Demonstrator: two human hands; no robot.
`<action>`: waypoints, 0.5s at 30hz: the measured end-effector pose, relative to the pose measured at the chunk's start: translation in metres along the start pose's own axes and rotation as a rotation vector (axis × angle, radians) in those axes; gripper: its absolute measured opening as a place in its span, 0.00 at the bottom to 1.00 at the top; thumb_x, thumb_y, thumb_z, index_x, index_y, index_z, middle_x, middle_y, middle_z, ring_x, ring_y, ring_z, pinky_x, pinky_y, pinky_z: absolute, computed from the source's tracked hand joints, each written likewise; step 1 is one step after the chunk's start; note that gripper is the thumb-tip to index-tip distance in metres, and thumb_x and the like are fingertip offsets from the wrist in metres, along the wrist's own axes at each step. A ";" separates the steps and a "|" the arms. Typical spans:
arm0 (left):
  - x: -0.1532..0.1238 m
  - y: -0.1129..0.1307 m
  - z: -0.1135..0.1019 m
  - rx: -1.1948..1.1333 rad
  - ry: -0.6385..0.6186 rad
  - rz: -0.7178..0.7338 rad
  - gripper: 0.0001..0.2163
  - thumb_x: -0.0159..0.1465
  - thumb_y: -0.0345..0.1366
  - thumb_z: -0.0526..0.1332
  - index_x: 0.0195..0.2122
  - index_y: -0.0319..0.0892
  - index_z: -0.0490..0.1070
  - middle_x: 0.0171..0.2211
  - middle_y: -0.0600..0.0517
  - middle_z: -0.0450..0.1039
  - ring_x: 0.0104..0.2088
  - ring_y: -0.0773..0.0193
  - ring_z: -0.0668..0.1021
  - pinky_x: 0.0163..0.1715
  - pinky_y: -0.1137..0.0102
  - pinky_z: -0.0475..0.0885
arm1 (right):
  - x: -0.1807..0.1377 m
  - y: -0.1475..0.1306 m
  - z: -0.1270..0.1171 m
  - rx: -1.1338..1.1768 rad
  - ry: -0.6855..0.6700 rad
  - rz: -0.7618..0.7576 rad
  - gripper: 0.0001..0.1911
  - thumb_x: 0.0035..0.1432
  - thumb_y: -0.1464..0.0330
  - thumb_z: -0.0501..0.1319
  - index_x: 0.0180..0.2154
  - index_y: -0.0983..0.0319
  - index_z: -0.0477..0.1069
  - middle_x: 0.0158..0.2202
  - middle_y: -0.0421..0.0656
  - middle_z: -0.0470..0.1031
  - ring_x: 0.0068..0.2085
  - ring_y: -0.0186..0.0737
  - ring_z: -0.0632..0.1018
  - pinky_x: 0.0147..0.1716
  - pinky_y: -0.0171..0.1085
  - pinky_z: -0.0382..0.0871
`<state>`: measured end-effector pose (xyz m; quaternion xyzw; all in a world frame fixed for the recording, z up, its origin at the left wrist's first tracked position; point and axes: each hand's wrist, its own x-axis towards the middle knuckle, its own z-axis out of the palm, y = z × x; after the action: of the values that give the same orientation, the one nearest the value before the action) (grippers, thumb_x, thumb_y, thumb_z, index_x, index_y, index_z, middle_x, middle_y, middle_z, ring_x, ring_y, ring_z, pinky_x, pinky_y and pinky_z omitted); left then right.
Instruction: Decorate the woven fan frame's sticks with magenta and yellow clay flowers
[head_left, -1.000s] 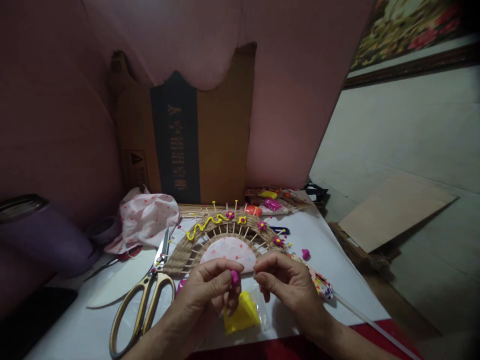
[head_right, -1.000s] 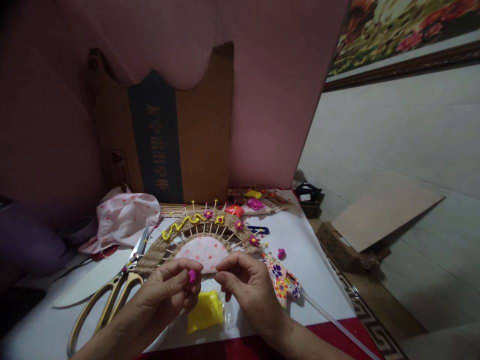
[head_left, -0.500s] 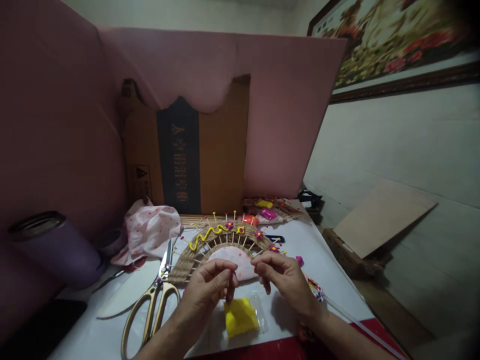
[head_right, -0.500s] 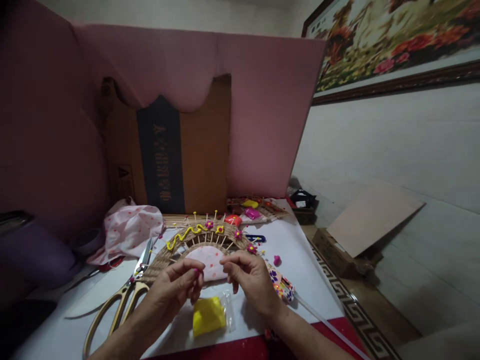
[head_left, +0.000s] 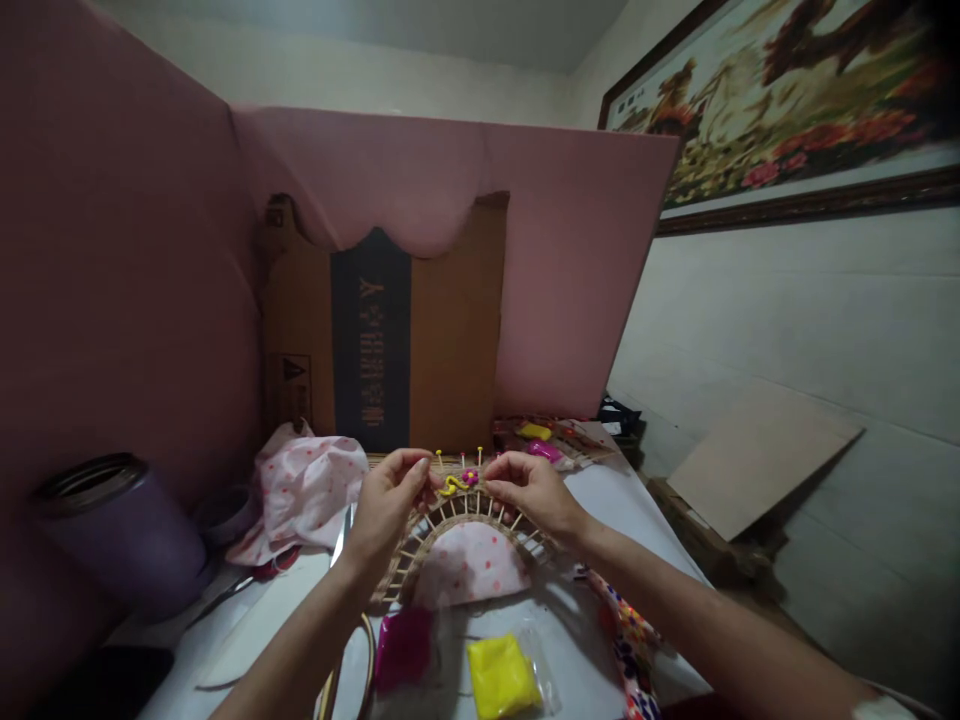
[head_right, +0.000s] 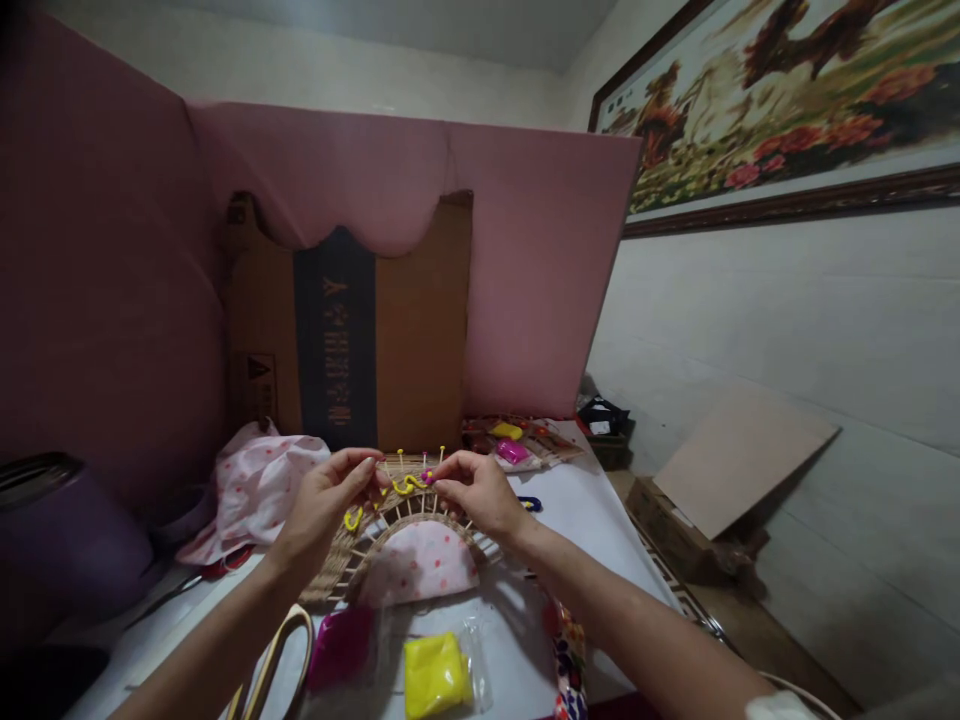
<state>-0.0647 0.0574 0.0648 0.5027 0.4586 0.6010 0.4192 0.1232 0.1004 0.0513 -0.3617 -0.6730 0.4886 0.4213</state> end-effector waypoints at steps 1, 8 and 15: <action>0.012 -0.003 -0.003 0.124 0.042 0.072 0.13 0.55 0.42 0.59 0.35 0.38 0.68 0.25 0.52 0.73 0.22 0.67 0.72 0.23 0.74 0.66 | 0.006 0.000 0.003 -0.024 -0.004 -0.016 0.09 0.47 0.65 0.63 0.29 0.62 0.67 0.21 0.36 0.69 0.19 0.30 0.68 0.17 0.31 0.65; 0.058 -0.035 -0.012 0.502 0.104 0.241 0.07 0.55 0.39 0.59 0.29 0.42 0.72 0.24 0.53 0.73 0.27 0.63 0.73 0.29 0.71 0.64 | 0.019 0.002 0.019 -0.341 0.045 -0.245 0.04 0.48 0.75 0.62 0.26 0.61 0.72 0.25 0.39 0.71 0.29 0.35 0.72 0.30 0.34 0.65; 0.055 -0.047 -0.014 0.635 0.129 0.286 0.07 0.58 0.39 0.56 0.28 0.44 0.70 0.27 0.52 0.72 0.29 0.63 0.72 0.31 0.70 0.63 | 0.024 0.019 0.015 -0.521 0.037 -0.385 0.09 0.51 0.79 0.58 0.30 0.61 0.73 0.30 0.41 0.74 0.32 0.36 0.72 0.33 0.35 0.64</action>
<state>-0.0847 0.1198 0.0304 0.6280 0.5733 0.5115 0.1238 0.1016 0.1218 0.0352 -0.3321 -0.8237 0.2047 0.4115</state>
